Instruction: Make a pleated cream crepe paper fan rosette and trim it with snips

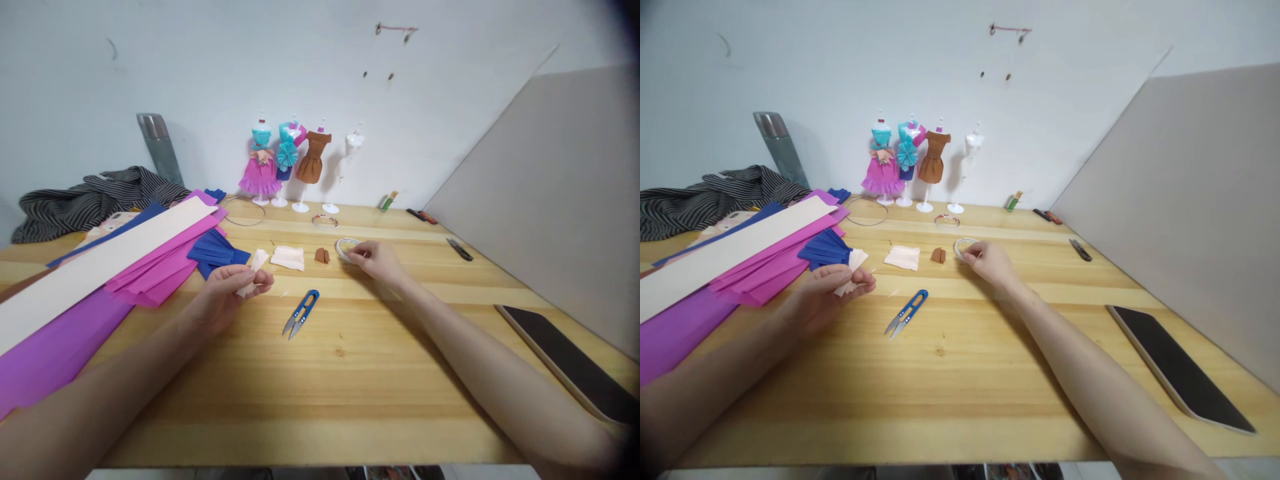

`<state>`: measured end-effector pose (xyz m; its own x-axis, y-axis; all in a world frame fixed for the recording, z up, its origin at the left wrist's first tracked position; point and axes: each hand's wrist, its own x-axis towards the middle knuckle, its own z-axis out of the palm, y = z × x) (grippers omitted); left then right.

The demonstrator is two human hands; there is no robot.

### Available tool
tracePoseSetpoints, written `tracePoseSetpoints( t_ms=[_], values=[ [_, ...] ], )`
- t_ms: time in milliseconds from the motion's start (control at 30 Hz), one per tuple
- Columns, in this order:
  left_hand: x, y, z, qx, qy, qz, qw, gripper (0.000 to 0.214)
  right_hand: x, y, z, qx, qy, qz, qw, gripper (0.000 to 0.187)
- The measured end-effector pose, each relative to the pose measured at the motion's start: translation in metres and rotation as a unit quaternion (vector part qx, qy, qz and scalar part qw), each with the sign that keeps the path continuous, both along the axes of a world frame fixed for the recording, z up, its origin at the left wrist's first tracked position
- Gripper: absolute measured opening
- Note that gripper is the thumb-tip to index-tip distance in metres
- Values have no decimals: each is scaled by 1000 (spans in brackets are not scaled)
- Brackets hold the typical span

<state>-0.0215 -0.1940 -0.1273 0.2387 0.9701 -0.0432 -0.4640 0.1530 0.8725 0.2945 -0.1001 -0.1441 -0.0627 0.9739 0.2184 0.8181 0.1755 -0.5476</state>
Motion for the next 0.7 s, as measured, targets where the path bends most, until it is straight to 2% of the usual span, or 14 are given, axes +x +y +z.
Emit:
tracePoseSetpoints(
  t_ms=[67,100,133,200,300,367,567,700],
  values=[
    [2,-1,0,3,-2,-9,1000,12,-17,-15,6,24,41,24,999,24],
    [3,-2,0,4,-3,-14,1000,12,-29,-25,10,30,118,63,991,23],
    [5,-4,0,3,-2,-18,1000,13,-41,-36,13,26,186,114,976,22],
    [9,-7,-1,0,9,-28,1000,13,-65,-60,21,14,262,185,947,23],
    [16,-13,-3,-6,38,-54,998,14,-91,-88,26,-1,266,256,929,25],
    [19,-17,-4,-10,52,-68,996,15,-99,-99,25,-5,260,272,927,22],
    [22,-18,-7,-9,67,-82,994,14,-99,-104,22,-1,245,291,925,12],
    [22,-18,-6,-12,82,-87,993,16,-99,-104,26,35,214,303,928,18]
  ],
)
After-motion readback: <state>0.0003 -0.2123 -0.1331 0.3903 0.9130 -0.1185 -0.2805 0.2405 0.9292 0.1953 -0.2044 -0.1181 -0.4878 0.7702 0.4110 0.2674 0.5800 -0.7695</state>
